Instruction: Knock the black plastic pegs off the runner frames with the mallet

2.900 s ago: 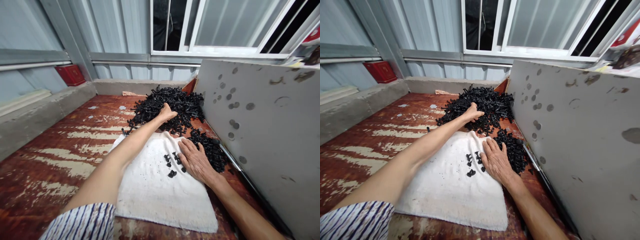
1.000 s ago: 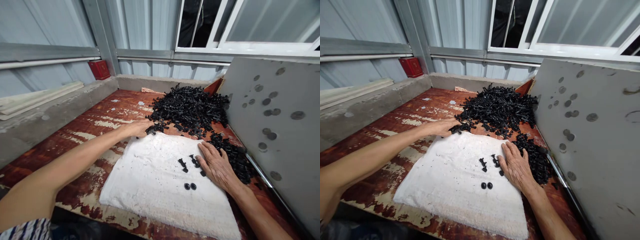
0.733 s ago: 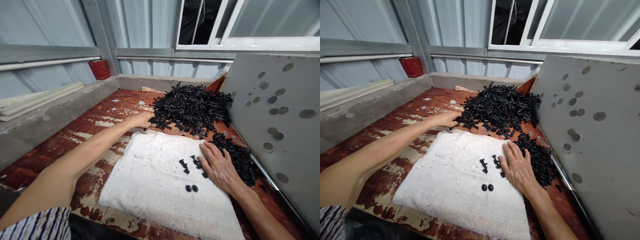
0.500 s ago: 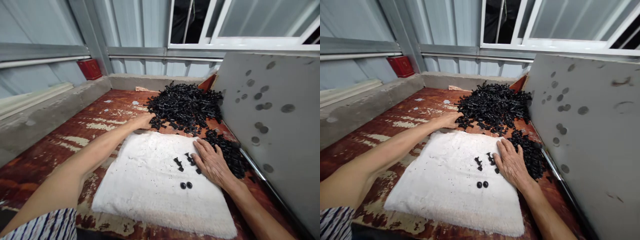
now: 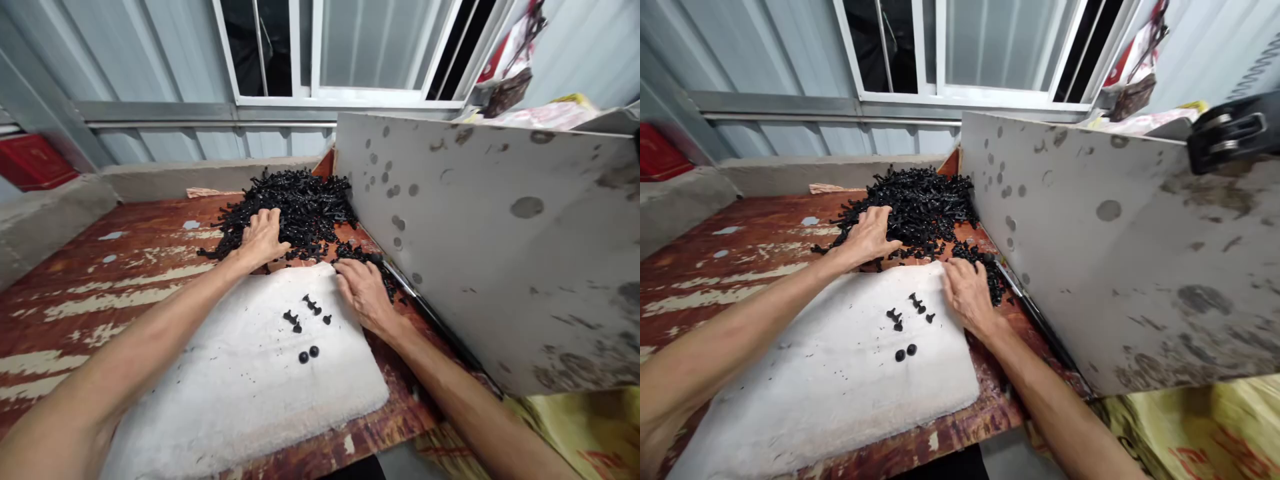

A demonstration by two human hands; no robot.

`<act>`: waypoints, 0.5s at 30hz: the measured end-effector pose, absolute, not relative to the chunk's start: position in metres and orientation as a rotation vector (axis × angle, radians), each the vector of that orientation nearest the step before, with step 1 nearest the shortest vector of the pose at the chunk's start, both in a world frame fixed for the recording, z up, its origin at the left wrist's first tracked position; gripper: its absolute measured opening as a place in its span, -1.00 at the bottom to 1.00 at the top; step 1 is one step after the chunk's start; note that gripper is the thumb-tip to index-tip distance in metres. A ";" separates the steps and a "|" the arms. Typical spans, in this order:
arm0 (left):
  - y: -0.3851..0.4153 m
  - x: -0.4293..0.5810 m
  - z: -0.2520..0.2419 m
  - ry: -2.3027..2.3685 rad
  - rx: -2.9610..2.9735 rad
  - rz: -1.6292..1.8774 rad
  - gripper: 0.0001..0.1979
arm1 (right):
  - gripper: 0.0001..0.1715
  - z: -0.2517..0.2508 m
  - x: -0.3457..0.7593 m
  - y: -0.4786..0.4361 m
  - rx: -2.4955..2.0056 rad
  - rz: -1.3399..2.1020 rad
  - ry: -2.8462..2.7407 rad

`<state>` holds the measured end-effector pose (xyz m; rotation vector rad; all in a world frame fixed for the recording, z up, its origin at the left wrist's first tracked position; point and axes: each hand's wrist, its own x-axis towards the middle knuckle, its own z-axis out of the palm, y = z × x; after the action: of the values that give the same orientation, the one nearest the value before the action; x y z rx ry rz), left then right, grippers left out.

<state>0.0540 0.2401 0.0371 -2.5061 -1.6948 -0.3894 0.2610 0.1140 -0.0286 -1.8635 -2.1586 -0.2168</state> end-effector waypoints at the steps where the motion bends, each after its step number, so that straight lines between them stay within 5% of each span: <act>1: 0.237 0.058 0.036 -1.641 -2.507 -0.427 -0.45 | -0.51 -0.027 0.272 0.110 -1.933 -0.235 -2.105; 6: 0.226 0.083 0.026 -1.461 -2.679 -0.602 -0.74 | -0.51 -0.029 0.323 0.082 -2.264 -0.275 -1.896; 15: 0.233 0.176 -0.007 -1.185 -3.076 -0.340 -0.69 | -0.45 -0.048 0.330 0.070 -2.248 -0.189 -1.923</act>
<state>0.1755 0.2334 -0.0066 -3.0759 -1.1845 -0.3401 0.3297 0.0705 -0.0479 -2.2482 -1.9233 -0.1892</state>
